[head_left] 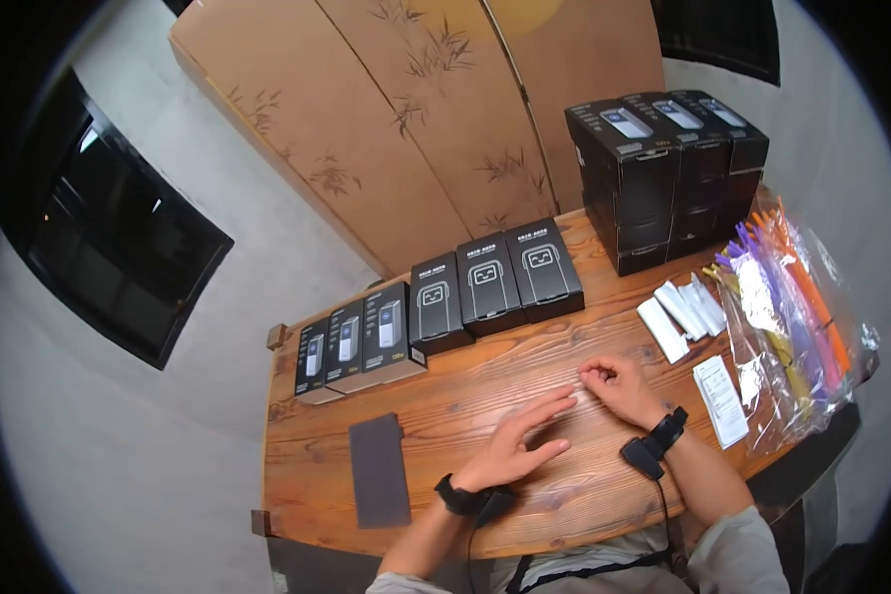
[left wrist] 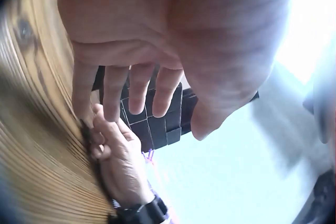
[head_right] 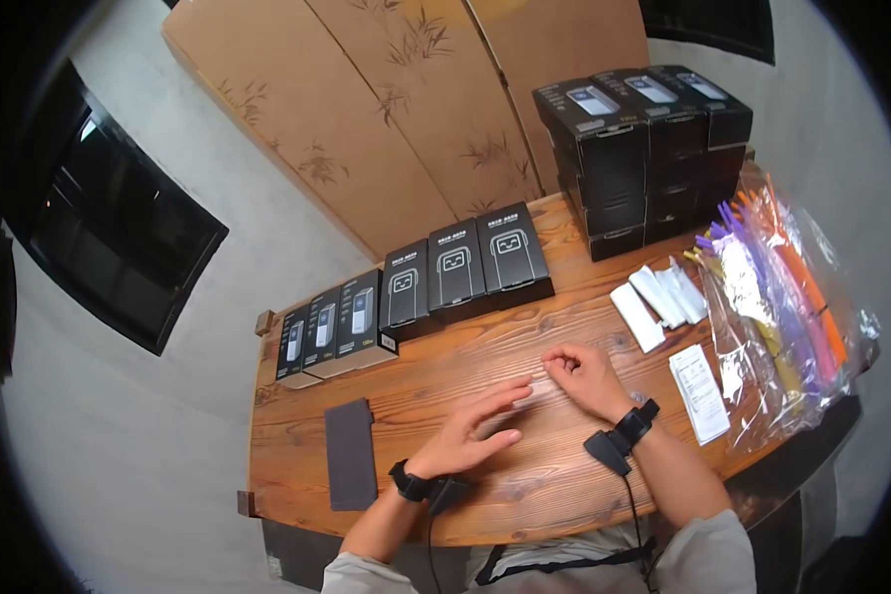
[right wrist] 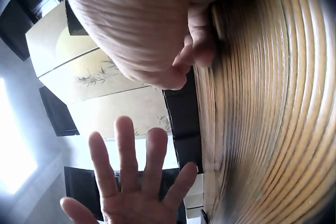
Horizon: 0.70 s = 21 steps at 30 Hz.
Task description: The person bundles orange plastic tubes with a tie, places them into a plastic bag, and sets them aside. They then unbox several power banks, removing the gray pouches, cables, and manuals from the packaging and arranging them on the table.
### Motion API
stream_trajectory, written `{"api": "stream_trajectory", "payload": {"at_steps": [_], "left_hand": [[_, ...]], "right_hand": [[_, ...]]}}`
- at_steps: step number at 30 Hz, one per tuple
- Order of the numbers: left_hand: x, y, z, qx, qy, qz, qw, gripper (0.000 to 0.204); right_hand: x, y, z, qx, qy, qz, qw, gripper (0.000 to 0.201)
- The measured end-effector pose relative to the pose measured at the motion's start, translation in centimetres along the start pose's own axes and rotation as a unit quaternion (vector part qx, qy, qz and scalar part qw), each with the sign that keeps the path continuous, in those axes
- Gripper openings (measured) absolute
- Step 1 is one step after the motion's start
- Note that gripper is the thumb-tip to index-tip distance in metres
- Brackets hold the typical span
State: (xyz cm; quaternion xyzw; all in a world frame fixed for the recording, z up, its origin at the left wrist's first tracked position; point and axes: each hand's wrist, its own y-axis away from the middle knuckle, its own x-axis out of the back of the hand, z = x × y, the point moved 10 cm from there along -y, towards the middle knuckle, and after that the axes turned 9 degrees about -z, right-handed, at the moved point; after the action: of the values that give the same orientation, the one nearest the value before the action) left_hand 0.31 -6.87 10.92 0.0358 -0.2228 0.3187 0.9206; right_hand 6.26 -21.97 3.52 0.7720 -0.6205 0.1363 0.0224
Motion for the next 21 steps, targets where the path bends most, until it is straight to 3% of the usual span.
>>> {"api": "stream_trajectory", "payload": {"at_steps": [2, 8, 20, 21], "left_hand": [[-1.2, -0.7, -2.9, 0.034, 0.236, 0.002, 0.971, 0.052], [0.5, -0.7, -7.5, 0.027, 0.394, 0.049, 0.917, 0.051], [1.6, 0.6, -10.2, 0.000, 0.467, 0.101, 0.879, 0.050], [1.5, 0.7, -10.5, 0.009, 0.453, 0.100, 0.886, 0.050]], "right_hand": [[0.0, 0.0, -0.6, -0.008, 0.006, -0.005, 1.000, 0.015], [-0.4, -0.2, -0.2, -0.020, 0.010, -0.014, 1.000, 0.016], [-0.9, 0.0, -0.1, -0.014, 0.021, -0.029, 0.999, 0.019], [-1.1, 0.2, 0.3, -0.052, -0.011, -0.042, 0.998, 0.020]]}}
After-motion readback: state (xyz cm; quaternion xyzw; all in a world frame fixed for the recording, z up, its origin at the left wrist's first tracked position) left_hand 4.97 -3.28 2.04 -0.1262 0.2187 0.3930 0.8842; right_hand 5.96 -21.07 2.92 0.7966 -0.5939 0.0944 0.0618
